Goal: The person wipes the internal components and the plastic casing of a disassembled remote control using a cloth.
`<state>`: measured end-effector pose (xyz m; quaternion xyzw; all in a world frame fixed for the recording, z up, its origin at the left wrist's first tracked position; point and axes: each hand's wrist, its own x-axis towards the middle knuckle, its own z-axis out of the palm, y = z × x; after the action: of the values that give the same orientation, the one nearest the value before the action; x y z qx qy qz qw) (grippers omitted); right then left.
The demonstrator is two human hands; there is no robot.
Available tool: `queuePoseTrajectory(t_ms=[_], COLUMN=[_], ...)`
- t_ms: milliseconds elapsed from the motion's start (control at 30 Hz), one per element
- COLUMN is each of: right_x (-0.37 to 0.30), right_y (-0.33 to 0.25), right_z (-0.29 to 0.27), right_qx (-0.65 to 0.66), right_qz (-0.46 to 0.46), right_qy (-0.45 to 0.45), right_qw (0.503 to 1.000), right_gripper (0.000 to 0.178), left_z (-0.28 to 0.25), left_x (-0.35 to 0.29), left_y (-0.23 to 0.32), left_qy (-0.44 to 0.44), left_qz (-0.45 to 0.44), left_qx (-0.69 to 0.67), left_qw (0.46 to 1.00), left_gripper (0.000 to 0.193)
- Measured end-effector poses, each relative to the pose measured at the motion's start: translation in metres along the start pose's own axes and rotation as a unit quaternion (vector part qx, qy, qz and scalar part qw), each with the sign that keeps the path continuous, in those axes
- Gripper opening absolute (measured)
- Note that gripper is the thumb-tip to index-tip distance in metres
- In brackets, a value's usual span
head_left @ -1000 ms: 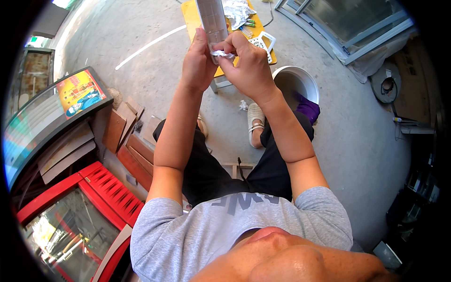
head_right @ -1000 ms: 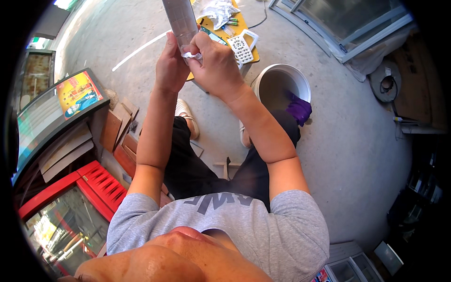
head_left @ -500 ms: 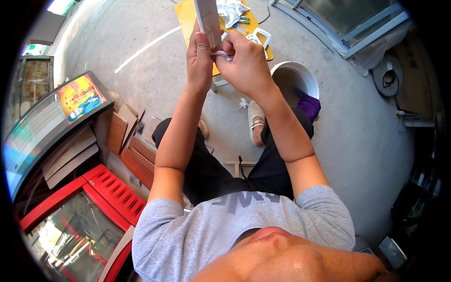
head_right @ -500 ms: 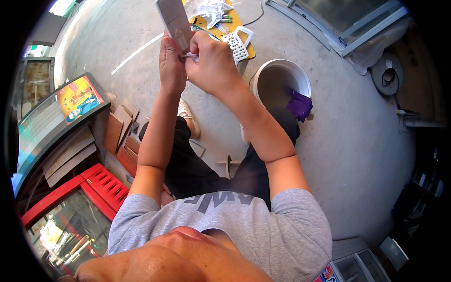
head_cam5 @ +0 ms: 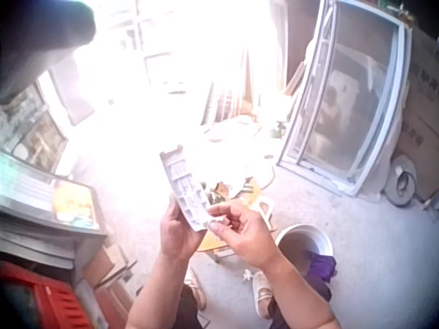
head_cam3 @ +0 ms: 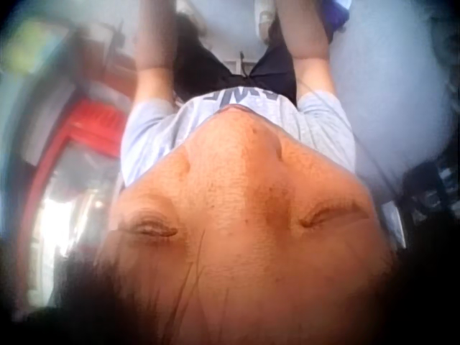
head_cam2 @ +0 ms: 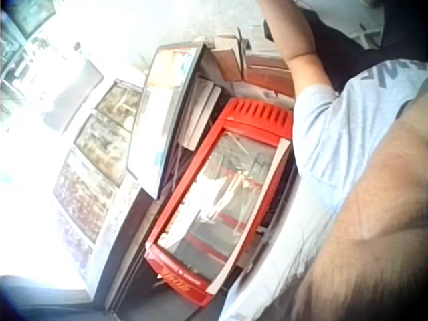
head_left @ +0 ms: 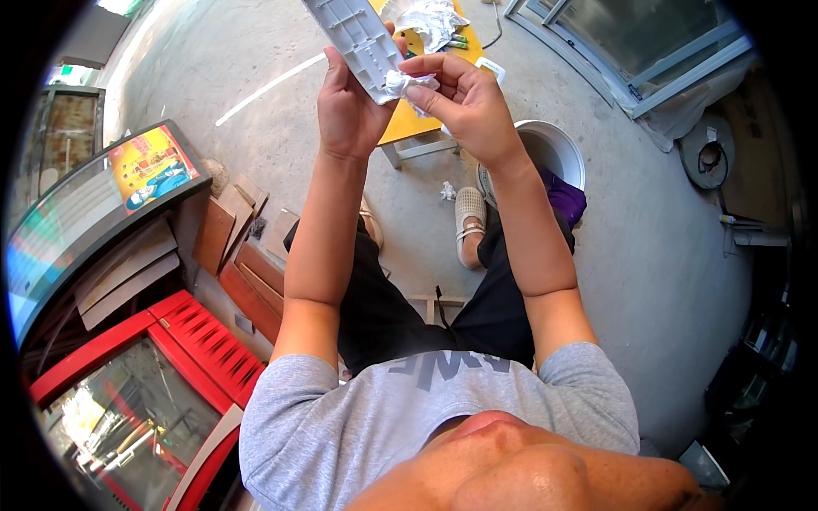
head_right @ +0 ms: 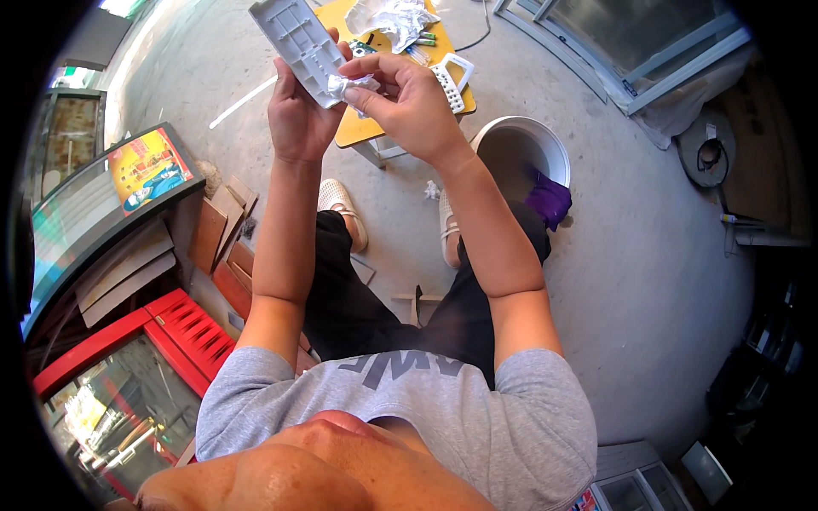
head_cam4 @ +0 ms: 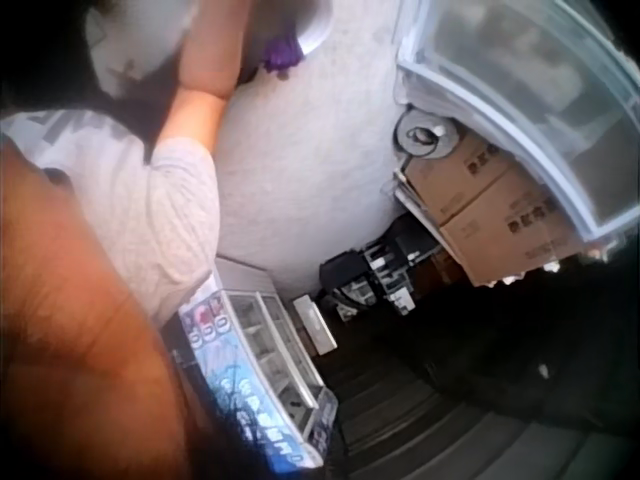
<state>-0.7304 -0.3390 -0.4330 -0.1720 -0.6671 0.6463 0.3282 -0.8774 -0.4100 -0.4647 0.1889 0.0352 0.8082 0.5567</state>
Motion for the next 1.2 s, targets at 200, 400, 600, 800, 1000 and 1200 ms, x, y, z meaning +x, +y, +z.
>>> queuePoseTrajectory(t_ms=[200, 400, 600, 800, 1000, 1200], right_x=[-0.008, -0.009, -0.009, -0.005, -0.005, 0.004], right_y=[-0.003, -0.005, -0.005, -0.002, -0.009, 0.01], right_z=[0.019, 0.031, 0.035, 0.034, 0.032, 0.025], right_qx=[-0.261, -0.316, -0.241, -0.103, 0.005, 0.145], right_qz=[-0.138, -0.157, -0.087, -0.027, 0.007, 0.061], right_qy=[0.031, 0.076, 0.112, 0.135, 0.136, 0.108], right_qw=[0.955, 0.933, 0.96, 0.985, 0.991, 0.982], right_gripper=[0.019, 0.012, 0.005, 0.009, 0.009, 0.016], left_z=[0.019, 0.022, 0.021, 0.025, 0.019, 0.022], left_x=[-0.005, -0.008, -0.01, -0.009, -0.012, -0.01], left_y=[-0.005, -0.007, -0.01, -0.02, -0.028, -0.028], left_qy=[0.075, 0.062, 0.032, 0.032, 0.043, 0.097], left_qz=[0.049, 0.088, 0.067, 0.106, 0.123, 0.081], left_qx=[0.223, 0.335, 0.363, 0.437, 0.455, 0.284], left_qw=[0.971, 0.936, 0.929, 0.892, 0.881, 0.951], left_gripper=[0.059, 0.057, 0.061, 0.065, 0.066, 0.061])
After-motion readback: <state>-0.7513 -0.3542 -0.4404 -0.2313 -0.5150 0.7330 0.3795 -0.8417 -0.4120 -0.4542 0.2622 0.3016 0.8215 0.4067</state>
